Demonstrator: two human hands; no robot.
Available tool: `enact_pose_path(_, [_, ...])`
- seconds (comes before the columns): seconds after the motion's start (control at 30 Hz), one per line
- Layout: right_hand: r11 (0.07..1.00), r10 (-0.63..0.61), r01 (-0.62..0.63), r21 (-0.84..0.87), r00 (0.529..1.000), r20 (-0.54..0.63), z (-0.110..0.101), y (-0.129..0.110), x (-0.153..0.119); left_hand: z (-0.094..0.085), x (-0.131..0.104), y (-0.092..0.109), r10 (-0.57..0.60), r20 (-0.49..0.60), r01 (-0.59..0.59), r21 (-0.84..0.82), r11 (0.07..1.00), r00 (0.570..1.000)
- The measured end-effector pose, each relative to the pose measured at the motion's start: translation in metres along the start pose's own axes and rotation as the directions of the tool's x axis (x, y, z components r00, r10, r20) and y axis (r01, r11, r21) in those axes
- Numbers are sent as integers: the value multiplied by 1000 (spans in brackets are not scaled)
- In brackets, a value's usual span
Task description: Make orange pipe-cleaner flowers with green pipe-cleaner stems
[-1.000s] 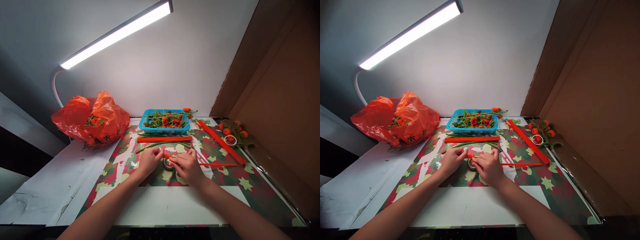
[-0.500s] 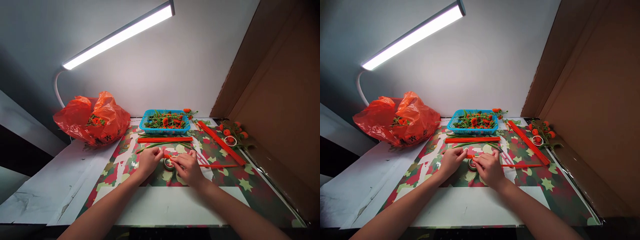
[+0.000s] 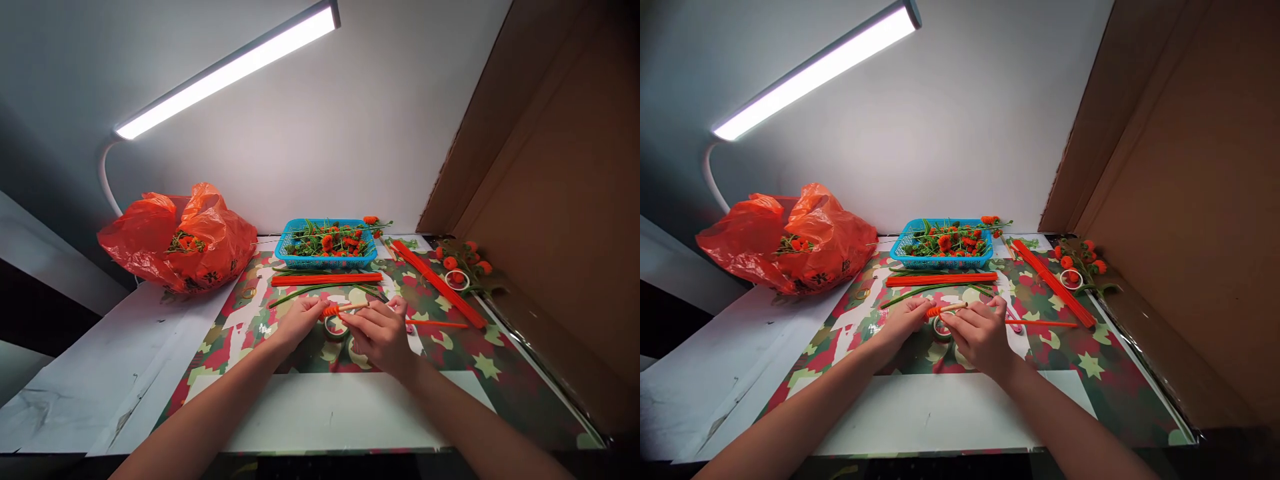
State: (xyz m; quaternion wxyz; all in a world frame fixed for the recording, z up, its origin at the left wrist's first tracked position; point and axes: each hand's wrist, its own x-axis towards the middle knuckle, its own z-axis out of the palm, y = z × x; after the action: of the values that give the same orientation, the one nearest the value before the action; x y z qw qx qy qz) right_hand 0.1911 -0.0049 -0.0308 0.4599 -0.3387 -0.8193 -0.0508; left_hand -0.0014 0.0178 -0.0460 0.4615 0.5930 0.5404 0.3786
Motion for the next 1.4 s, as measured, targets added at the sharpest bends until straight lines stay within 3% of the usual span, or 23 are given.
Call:
enact_pose_path(0.07, [989,85,-90,118,995,42,-3,1,3,-3,0,1,57,42,-56,-12,998,998])
enact_pose_path(0.13, [946,163,-199,254,974,156,-5,4,7,-7,-1,3,135,65,-137,32,990,989])
enact_pose_path(0.23, [862,207,-354,362,899,386,-6,10,11,-14,-1,5,227,110,-245,190,951,968])
enact_pose_path(0.33, [840,216,-431,328,822,527,-5,13,11,-20,-2,5,268,171,-314,368,875,948])
enact_pose_path(0.47, [857,237,-448,255,781,577,-4,11,12,-21,-4,7,311,195,-366,541,757,930])
enact_pose_path(0.6, [862,298,-475,177,758,580,-4,6,13,-16,-7,9,338,151,-346,676,650,929])
enact_pose_path(0.77, [870,370,-481,104,779,506,0,3,11,-7,-12,13,335,18,-226,772,594,942])
enact_pose_path(0.93, [901,399,-432,22,850,344,5,0,6,6,-16,18,296,-146,-71,787,613,944])
enact_pose_path(1.13, [947,320,-322,-22,930,182,10,-4,1,13,-15,17,241,-282,3,655,756,928])
enact_pose_path(1.4, [979,203,-203,-17,975,86,18,-1,-6,11,-14,15,160,-291,-15,444,896,943])
